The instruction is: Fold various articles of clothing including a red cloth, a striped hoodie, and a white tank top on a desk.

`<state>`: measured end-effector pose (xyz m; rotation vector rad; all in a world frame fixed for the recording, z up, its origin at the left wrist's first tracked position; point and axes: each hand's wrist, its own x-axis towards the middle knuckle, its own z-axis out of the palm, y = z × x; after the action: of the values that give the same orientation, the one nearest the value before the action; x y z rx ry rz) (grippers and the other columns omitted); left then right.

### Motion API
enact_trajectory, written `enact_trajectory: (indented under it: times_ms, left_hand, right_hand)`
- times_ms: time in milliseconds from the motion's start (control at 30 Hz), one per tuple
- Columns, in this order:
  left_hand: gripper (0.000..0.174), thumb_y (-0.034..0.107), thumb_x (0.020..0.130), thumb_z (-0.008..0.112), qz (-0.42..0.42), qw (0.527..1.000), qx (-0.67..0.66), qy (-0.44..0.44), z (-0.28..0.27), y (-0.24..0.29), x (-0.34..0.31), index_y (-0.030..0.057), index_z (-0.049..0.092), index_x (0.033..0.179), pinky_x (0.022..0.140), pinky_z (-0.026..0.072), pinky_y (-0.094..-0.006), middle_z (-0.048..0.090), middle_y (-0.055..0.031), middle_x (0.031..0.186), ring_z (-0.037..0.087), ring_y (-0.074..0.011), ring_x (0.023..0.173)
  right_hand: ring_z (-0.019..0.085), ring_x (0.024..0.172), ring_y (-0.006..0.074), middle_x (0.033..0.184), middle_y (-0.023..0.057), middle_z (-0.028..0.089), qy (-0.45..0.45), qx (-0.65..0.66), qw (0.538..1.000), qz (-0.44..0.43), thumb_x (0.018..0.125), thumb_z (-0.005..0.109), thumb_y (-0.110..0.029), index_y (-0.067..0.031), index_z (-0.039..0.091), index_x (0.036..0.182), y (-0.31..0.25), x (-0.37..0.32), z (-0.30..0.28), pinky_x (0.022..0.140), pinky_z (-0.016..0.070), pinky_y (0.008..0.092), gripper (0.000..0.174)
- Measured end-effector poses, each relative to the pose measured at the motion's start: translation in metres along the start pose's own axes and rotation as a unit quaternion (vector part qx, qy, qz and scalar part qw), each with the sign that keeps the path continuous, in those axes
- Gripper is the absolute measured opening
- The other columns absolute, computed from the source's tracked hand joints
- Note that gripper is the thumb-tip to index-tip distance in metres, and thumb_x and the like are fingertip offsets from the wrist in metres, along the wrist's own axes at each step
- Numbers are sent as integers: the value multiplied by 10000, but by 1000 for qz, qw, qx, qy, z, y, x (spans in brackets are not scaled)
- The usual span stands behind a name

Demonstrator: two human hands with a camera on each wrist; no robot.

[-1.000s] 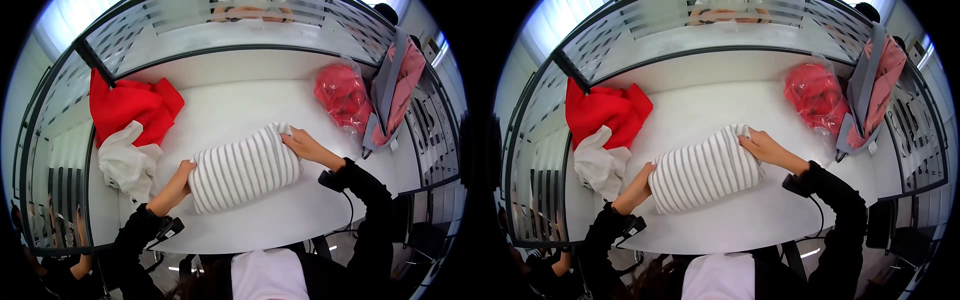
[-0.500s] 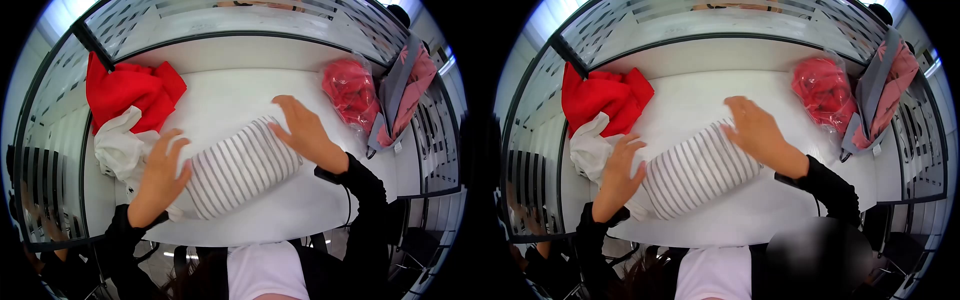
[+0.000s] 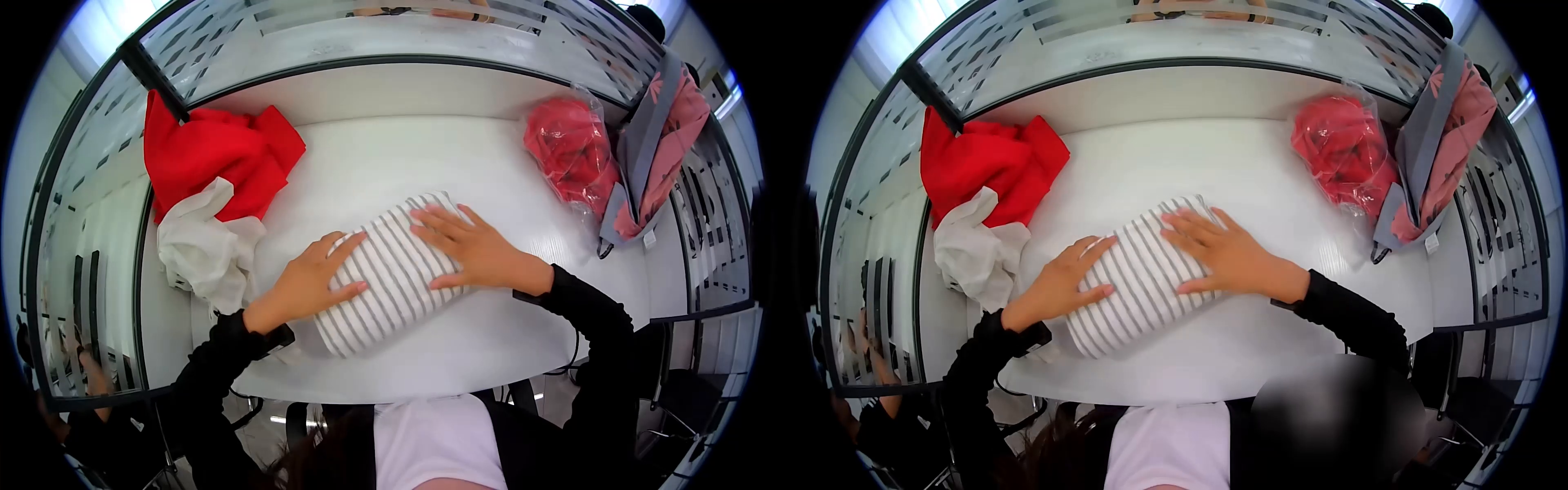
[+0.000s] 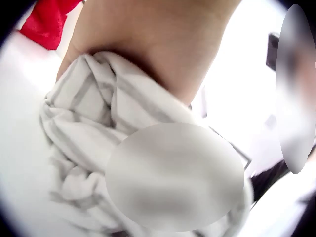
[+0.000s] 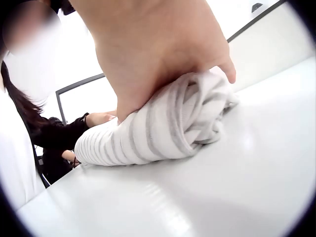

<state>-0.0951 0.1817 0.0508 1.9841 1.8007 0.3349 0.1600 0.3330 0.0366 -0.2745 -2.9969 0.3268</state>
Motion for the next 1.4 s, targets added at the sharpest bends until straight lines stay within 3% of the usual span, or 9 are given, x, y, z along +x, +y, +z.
enact_trajectory:
  times_ms: [100, 133, 200, 333, 567, 700, 767, 900, 1400]
  left_hand:
    - [711, 492, 791, 602, -38, 975, -202, -81, -13, -8, 9, 102, 373, 1339, 906, 421, -376, 486, -227, 1221, 502, -326, 1104]
    - [772, 512, 769, 625, -154, 945, -242, -154, -19, -8, 18, 42, 372, 1327, 898, 424, -346, 522, -205, 1190, 511, -288, 1107]
    - [801, 522, 766, 633, -224, 864, -375, -250, -21, -12, 32, -20, 386, 1301, 891, 427, -321, 525, -180, 1205, 522, -253, 1100]
    - [760, 469, 788, 638, -195, 808, -481, -280, -11, -1, 47, -73, 405, 1268, 911, 411, -292, 519, -165, 1218, 519, -215, 1102]
    - [647, 343, 801, 654, -170, 731, -629, -205, 8, 21, 40, -71, 438, 1248, 946, 394, -274, 530, -156, 1210, 522, -195, 1106]
    - [630, 257, 804, 630, -145, 803, -563, -130, 11, 28, 30, -53, 379, 1291, 940, 397, -286, 508, -149, 1228, 501, -206, 1121]
    - [649, 237, 796, 634, -155, 780, -596, -114, 11, 26, 24, -49, 354, 1306, 940, 399, -294, 494, -152, 1242, 491, -213, 1134]
    - [673, 200, 777, 649, -192, 724, -658, -80, 21, 10, 5, -40, 327, 1317, 923, 424, -307, 484, -163, 1246, 502, -233, 1125]
    - [529, 172, 780, 620, -217, 689, -680, 127, 28, 2, -72, -70, 438, 1214, 854, 447, -283, 556, -145, 1131, 554, -197, 1015]
  right_hand:
    - [393, 1206, 402, 1411, 251, 230, 27, 40, 996, 80, 724, 587, -622, -74, 301, 1381, 6, -11, -4, 959, 369, 454, 902]
    - [413, 1179, 410, 1397, 264, 237, 41, 41, 990, 128, 711, 598, -625, -72, 286, 1384, 8, -13, -1, 937, 390, 444, 925]
    - [455, 1124, 424, 1368, 291, 253, 68, 46, 972, 219, 687, 622, -630, -67, 256, 1391, 13, -16, 8, 893, 430, 425, 973]
    - [545, 978, 346, 1258, 255, 403, 71, 95, 949, 291, 681, 679, -565, -43, 271, 1358, 18, -8, 7, 788, 476, 387, 947]
    - [578, 700, 219, 1199, 228, 474, 121, 266, 909, 297, 612, 805, -429, -16, 275, 1344, 42, -8, 18, 662, 490, 306, 994]
    - [579, 657, 192, 1044, 193, 541, 118, 328, 892, 289, 650, 770, -448, 2, 329, 1297, 52, -8, 17, 641, 491, 301, 903]
    - [549, 560, 140, 1003, 133, 546, 116, 364, 882, 276, 731, 730, -337, -31, 368, 1254, 56, -9, 23, 544, 477, 271, 706]
    - [508, 537, 84, 966, 43, 501, 134, 425, 844, 298, 845, 585, -109, -86, 402, 1213, 54, -8, 22, 438, 402, 213, 411]
    - [534, 606, 88, 960, 72, 541, 188, 486, 815, 255, 862, 521, -67, -64, 427, 1180, 60, -20, 35, 524, 432, 210, 331]
